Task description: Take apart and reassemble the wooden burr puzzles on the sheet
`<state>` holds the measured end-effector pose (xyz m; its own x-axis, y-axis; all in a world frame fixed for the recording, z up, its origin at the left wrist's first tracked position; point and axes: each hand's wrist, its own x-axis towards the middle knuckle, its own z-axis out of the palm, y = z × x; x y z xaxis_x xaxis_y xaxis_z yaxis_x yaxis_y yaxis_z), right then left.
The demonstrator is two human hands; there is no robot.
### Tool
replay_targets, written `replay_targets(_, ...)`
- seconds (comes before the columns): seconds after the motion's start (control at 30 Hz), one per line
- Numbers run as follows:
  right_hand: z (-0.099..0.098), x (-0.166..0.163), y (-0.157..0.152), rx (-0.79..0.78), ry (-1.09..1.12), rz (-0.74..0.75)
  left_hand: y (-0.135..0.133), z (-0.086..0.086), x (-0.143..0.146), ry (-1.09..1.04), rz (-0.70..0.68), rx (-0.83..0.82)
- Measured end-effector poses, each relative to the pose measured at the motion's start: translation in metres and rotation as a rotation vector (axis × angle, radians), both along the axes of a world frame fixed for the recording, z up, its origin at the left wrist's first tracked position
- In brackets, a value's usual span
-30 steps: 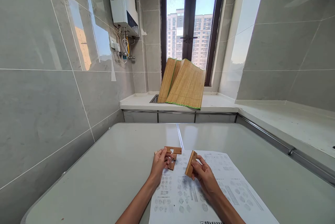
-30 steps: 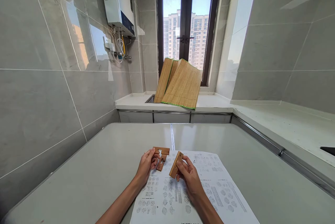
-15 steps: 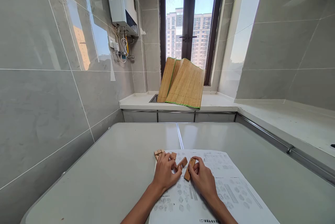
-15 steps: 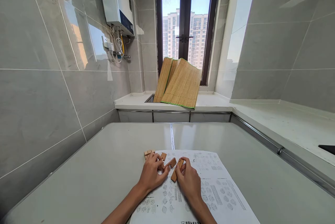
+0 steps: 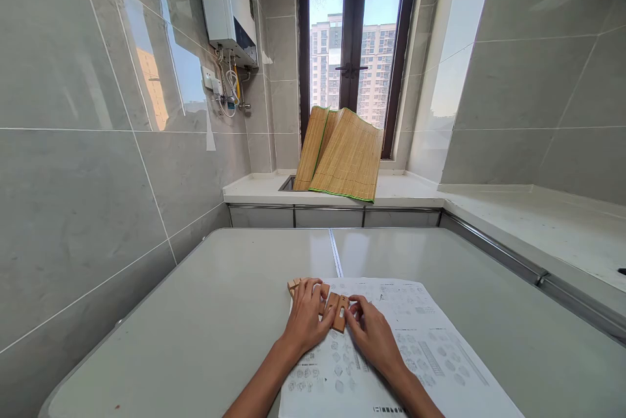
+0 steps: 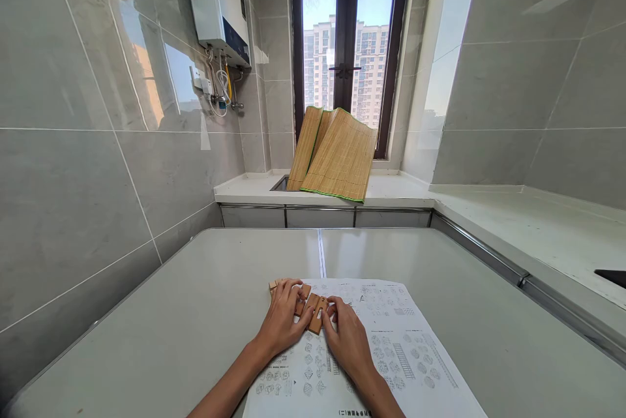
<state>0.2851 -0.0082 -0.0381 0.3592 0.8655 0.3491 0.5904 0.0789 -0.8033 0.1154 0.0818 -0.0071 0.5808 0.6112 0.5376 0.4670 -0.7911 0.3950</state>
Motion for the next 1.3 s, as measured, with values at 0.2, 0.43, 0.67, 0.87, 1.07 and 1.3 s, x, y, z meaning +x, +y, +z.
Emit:
replay_targets(0.2, 0.004, -0.003, -0.005, 0.031, -0.049, 0.196, 0.024, -0.016, -0.008, 0.077, 0.184, 0.000)
replay_targets(0.43, 0.003, -0.005, -0.008, -0.025, -0.178, 0.281, 0.040, -0.022, -0.022, 0.124, 0.228, -0.083)
replay_targets(0.67, 0.004, -0.008, 0.003, -0.067, -0.305, 0.317, 0.042, -0.012, -0.043, 0.059, 0.119, -0.065)
replay_targets(0.87, 0.019, -0.002, 0.014, -0.004, -0.255, 0.384, 0.048, -0.007, -0.050, -0.040, 0.160, -0.107)
replay_targets(1.07, 0.031, 0.021, 0.000, 0.032, -0.003, 0.206, 0.056, -0.013, -0.058, -0.034, 0.135, -0.274)
replay_targets(1.3, 0.026, 0.049, -0.053, -0.116, -0.011, 0.183, 0.059, -0.001, -0.067, 0.066, 0.067, -0.445)
